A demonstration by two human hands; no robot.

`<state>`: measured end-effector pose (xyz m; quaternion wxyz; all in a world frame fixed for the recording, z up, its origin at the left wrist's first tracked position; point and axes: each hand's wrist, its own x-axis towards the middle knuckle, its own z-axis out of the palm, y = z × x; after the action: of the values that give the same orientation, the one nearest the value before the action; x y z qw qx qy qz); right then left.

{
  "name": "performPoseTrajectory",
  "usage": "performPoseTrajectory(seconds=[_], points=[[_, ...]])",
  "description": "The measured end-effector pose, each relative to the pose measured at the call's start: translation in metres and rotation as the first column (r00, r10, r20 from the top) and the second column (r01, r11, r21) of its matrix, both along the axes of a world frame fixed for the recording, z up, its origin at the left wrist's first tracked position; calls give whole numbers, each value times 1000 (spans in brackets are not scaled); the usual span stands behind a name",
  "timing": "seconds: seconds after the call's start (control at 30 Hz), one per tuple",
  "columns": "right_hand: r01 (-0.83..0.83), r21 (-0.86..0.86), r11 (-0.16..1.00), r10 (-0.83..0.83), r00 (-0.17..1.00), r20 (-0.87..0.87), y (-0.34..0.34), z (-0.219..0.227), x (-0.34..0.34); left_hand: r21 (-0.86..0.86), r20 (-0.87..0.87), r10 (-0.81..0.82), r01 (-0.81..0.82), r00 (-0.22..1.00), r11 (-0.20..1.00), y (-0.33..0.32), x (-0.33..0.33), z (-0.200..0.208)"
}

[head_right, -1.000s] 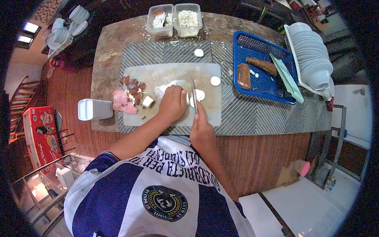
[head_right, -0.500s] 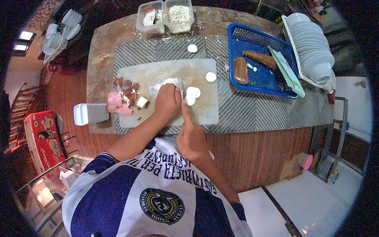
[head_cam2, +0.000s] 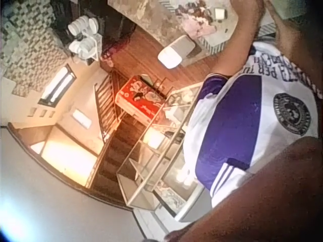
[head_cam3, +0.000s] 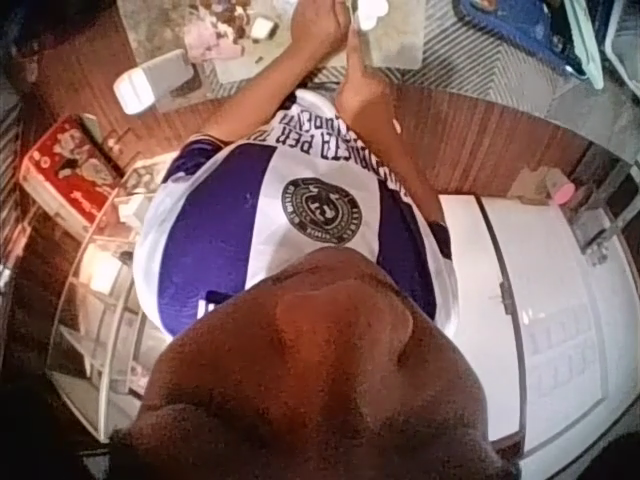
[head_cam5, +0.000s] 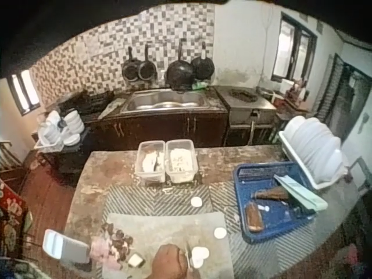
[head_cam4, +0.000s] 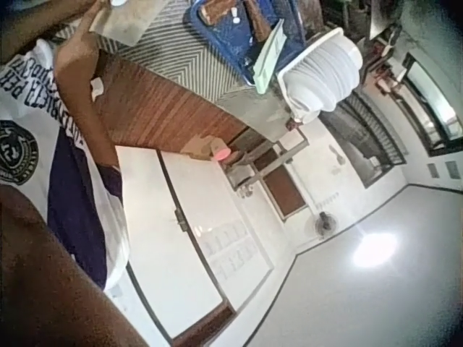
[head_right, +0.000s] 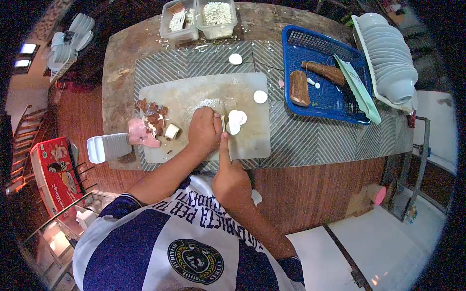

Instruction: Peel and slice a white root vegetable on a cutting board using a knife.

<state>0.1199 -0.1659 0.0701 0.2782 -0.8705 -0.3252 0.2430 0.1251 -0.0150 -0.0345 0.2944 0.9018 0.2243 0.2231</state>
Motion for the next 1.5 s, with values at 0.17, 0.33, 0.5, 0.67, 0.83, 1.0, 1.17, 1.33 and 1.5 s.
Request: performPoseTrajectory(seconds=[0.17,0.33,0.5,0.67,0.83,1.0,1.17,1.33,1.5], points=[[12,-58,998,-12,1000,7,4,-2,-3,21,5,7,-7,1000,1000,1,1,2],[-11,-192,981,-7,996,-93,14,11,1,22,6,-6,5,1000,1000,1,0,-2],[0,-152,988,-21,990,-140,16,18,6,20,11,-7,7,1000,1000,2,1,-1],[-5,-126,992,-18,984,-175,18,17,10,-5,-14,-24,24,1000,1000,3,0,2],[24,-94,995,-48,964,-261,21,19,15,-12,-19,-18,18,1000,1000,4,1,-3],[-62,-227,972,-5,958,-286,27,27,24,-43,-59,-31,28,998,999,5,-1,0],[-54,-325,944,-67,934,-351,35,34,31,-41,-60,-48,45,997,998,7,-1,-4],[-56,-382,922,-103,918,-382,37,32,31,-57,-70,-49,45,996,997,8,-2,-3],[3,-280,960,-100,938,-331,23,-8,16,-72,-70,-57,52,996,996,8,0,0]])
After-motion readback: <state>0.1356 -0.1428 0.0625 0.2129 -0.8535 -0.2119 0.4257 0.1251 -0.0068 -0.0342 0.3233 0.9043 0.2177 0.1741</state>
